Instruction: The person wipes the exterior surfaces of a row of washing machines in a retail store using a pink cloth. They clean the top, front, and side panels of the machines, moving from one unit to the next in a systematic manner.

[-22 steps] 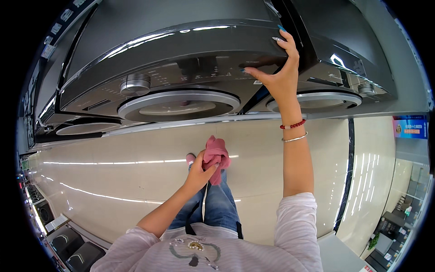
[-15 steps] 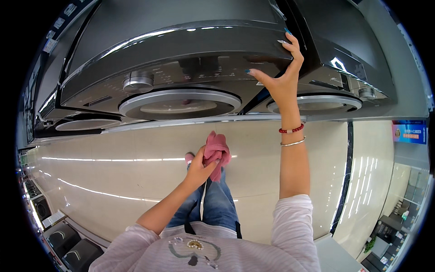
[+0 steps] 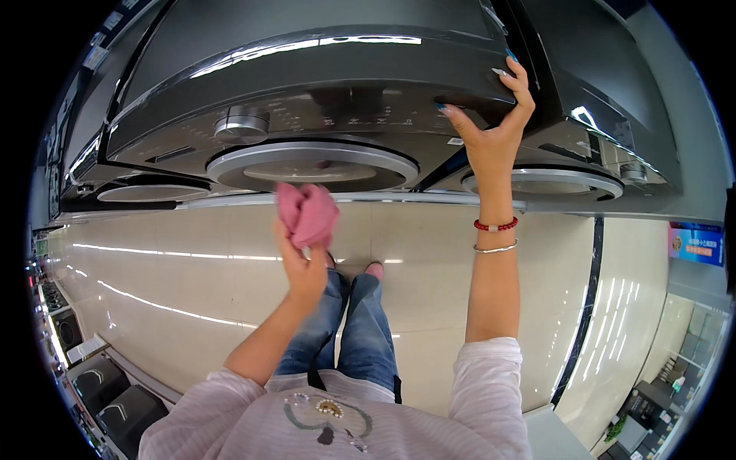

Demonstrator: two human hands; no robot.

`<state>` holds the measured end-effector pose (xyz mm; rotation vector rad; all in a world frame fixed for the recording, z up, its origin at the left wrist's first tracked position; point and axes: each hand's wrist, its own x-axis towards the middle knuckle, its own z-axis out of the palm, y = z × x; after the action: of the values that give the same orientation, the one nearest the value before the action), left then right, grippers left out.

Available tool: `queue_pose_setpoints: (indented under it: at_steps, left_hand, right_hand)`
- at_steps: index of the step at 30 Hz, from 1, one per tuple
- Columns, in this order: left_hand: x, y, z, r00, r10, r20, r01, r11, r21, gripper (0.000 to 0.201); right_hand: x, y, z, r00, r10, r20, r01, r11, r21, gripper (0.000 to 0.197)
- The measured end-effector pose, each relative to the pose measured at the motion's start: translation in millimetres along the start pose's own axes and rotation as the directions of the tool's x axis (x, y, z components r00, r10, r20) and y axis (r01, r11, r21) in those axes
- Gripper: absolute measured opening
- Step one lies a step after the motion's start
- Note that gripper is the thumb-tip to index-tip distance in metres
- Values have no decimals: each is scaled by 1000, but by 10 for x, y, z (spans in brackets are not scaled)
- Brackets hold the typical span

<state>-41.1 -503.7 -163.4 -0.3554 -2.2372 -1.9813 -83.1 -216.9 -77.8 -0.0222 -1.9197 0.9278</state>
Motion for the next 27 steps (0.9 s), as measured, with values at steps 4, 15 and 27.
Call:
queue_pose_setpoints:
  at_steps: [4,15,27]
  left_hand:
    - [687,283,-196,834,551,-32,-474,744,472,49]
    - [1372,239,444,641,753,148,-691,482,539,56]
    - [880,70,1654,498,717,487,-830,232,508,51]
  right_hand:
    - [-7,12,-14,1000,18,-9,-18,1000,20,72]
    - [-17,33,15,1000,18,-17,-16,998,66,72]
    - [-8,88,-52,1000,-20,-2,20,981,193,39]
